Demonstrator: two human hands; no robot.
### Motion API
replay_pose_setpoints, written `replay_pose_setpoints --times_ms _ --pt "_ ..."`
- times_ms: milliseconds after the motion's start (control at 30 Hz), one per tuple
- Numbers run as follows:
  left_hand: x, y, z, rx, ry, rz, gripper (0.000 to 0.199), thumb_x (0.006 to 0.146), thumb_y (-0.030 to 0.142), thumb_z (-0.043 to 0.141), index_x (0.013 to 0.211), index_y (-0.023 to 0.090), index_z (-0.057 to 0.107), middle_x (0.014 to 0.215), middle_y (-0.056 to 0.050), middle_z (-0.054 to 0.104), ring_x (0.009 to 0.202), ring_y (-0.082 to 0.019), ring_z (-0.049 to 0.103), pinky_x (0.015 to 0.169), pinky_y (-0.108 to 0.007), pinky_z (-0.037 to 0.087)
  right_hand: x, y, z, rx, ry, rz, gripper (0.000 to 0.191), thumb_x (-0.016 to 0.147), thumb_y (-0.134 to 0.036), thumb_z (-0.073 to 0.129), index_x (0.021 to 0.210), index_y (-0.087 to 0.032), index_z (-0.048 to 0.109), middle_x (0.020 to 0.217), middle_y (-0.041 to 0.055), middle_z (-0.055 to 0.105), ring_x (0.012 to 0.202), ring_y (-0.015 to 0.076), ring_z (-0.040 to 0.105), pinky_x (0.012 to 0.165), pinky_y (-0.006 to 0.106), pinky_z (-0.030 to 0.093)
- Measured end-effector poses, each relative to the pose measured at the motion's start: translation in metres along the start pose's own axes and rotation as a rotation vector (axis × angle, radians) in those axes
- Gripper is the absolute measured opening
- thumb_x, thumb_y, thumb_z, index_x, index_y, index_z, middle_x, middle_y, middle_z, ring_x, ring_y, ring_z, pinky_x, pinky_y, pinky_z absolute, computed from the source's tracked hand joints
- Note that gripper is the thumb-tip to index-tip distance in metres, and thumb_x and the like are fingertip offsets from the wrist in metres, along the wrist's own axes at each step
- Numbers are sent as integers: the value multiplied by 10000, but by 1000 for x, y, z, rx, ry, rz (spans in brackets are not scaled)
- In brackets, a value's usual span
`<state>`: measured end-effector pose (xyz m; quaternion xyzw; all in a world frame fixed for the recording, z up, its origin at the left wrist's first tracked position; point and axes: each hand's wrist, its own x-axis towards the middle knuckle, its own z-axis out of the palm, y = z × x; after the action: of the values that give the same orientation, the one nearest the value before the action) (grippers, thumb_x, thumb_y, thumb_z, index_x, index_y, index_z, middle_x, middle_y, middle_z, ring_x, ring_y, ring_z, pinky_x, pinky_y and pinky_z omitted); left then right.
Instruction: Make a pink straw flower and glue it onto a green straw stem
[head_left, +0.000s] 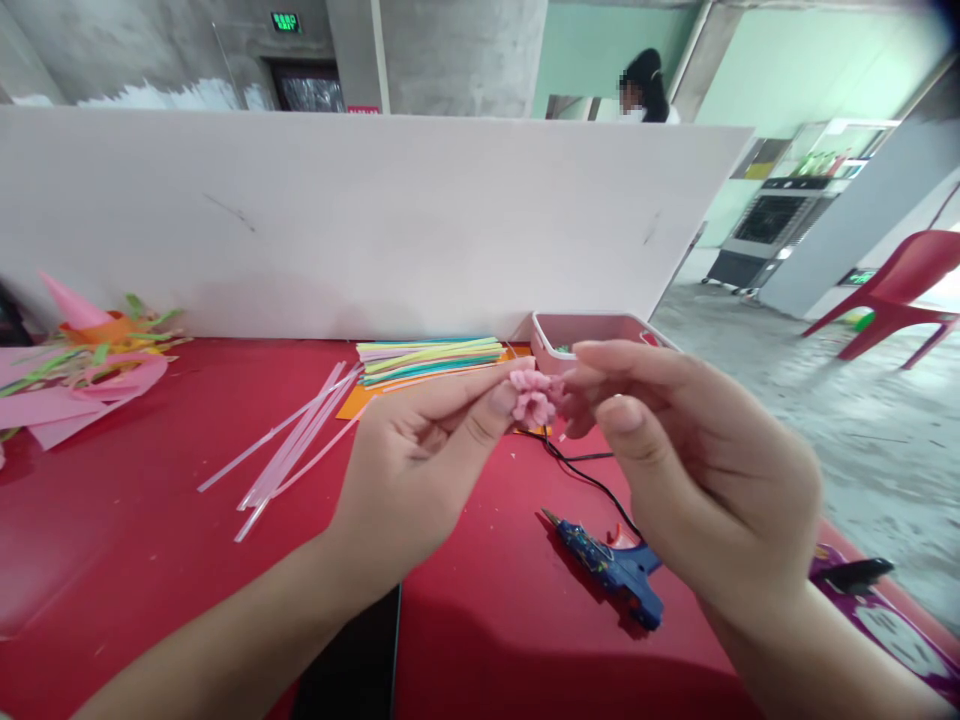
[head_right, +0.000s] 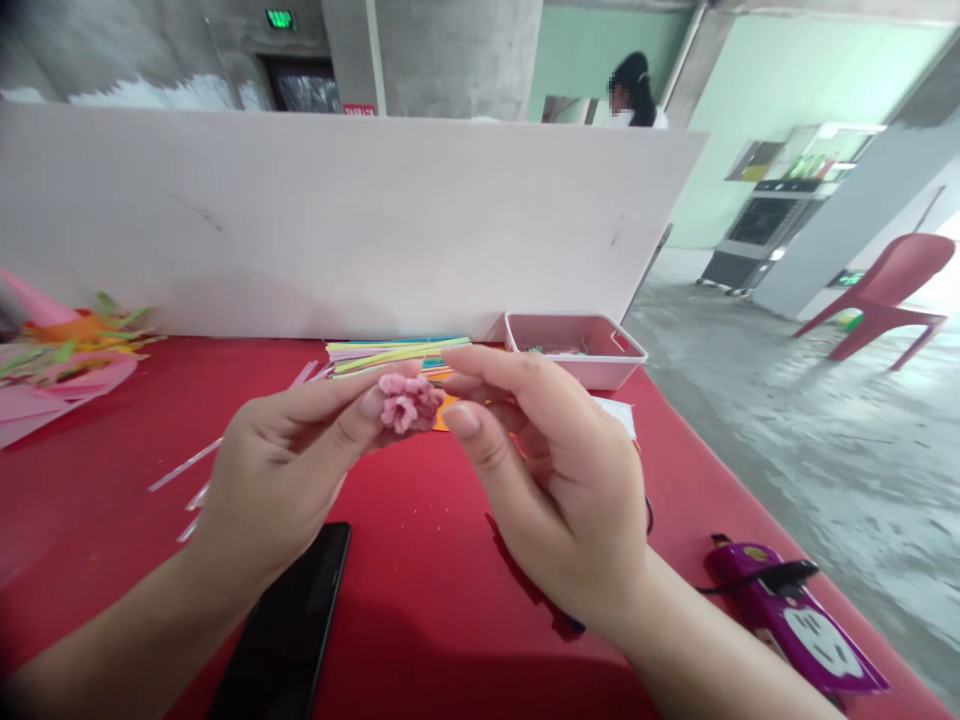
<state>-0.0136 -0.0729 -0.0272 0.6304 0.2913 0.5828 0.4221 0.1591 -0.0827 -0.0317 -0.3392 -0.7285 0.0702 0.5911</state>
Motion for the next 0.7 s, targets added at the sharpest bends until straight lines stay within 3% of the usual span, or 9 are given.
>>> replay_pose_setpoints --times_ms 133,400,567,700 --pt "2 -3 -1 -143 -62 -85 199 912 255 654 1064 269 782 1068 -20 789 988 -195 735 930 -347 611 3 -1 -2 -36 -42 37 143 896 -181 654 1013 -230 719 926 2 741 741 106 669 600 211 552" --pt "3 -3 -4 -347 -161 -236 230 948 289 594 890 242 811 996 -41 801 923 -205 752 879 -362 627 9 5 0 17 -43 36 108 900 -160 641 941 -211 726 858 6 735 751 116 672 625 216 551" --pt "4 -4 -7 -341 -211 -272 211 936 326 612 952 250 808 1023 -49 799 901 -211 760 875 -360 623 11 7 1 23 -17 38 98 905 -183 641 860 -231 713 779 -3 720 671 120 654 553 226 538" --pt "3 -5 -5 -250 -240 -217 227 902 259 670 1107 277 766 1180 -33 756 1032 -202 730 944 -323 592 10 5 1 46 -17 69 116 916 -191 626 835 -222 703 744 -6 703 654 119 644 558 233 537"
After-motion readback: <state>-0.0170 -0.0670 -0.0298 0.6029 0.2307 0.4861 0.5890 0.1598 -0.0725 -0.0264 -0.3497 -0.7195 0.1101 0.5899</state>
